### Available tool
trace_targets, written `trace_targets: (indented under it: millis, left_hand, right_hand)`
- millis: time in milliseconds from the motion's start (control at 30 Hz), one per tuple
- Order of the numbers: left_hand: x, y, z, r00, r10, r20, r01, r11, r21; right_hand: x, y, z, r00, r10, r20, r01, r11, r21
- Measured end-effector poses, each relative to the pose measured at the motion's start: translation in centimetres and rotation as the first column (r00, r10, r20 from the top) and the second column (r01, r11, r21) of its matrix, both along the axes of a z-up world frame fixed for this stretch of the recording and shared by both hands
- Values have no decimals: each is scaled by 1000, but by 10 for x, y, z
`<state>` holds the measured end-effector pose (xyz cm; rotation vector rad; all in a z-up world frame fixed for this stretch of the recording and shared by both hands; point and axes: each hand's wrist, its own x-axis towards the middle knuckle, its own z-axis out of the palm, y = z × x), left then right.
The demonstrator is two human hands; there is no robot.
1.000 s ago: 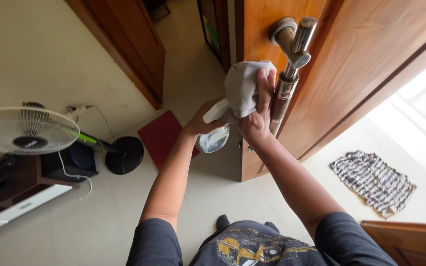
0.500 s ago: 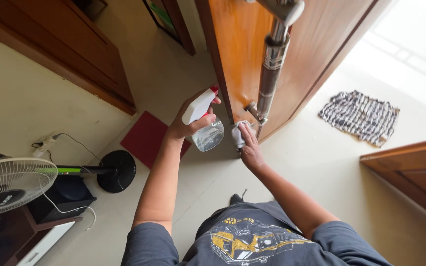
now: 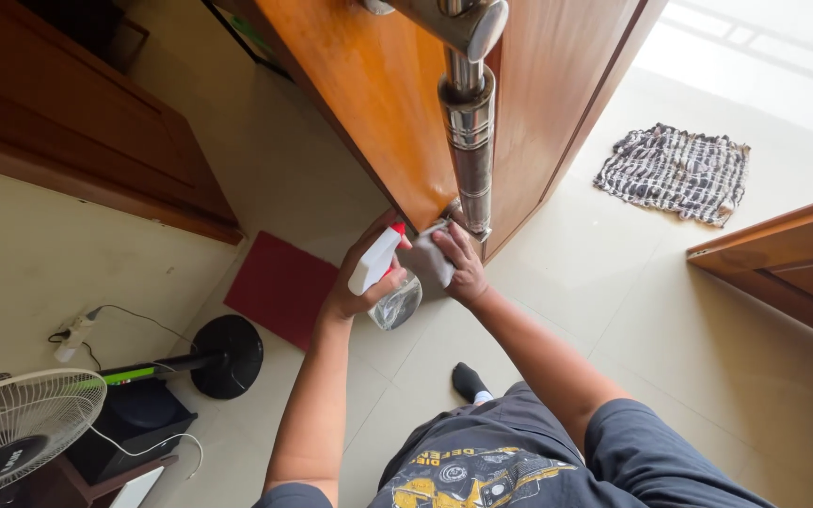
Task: Cleaning a wooden door and handle using a spray bottle and cloth.
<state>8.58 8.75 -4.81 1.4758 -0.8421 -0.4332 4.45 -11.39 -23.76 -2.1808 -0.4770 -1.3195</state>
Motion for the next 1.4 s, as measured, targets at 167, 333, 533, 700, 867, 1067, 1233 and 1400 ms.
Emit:
trace_targets:
  millis: [167,333,533,700,867,1067,1233,1400]
  left_hand:
    - [-3,-5,-5,996,43,73,-45,999,30]
    - [-46,-28,-46,856,298,424,-329,944,1]
    - [-87,-61,-109,680,518,519,-621,783,33]
    - [-90,-78,-138,724,435,535,-575,809,121]
    - [-83,-67,-153,725,495,479,-609,786,110]
    - [-44,-39,-118,805,523,279,-540,842,-19]
    - [-17,-28,-110,899,368,237,-395,916,75]
    - [-7,-24,-123,927,368,67,-374,922,104]
  right_hand:
    - [-19,-14,-34,931,-25,-365,118,965,234]
    - [-37,-51,-45,828,29,-560,210,910,358]
    - [-91,-92,-68,734,-167,-659,442,854,276]
    - [-136,-105,-107,580,-174,-796,479,863,161]
    - [-124,-93,-74,718,-63,-693,334,905,264]
    - [-44,-43,40,934,111,-340,114,808,578]
    - [-12,0,-98,921,235,-311,133,561,817]
    - [-24,-5,-95,910,6,-414,195,876,441]
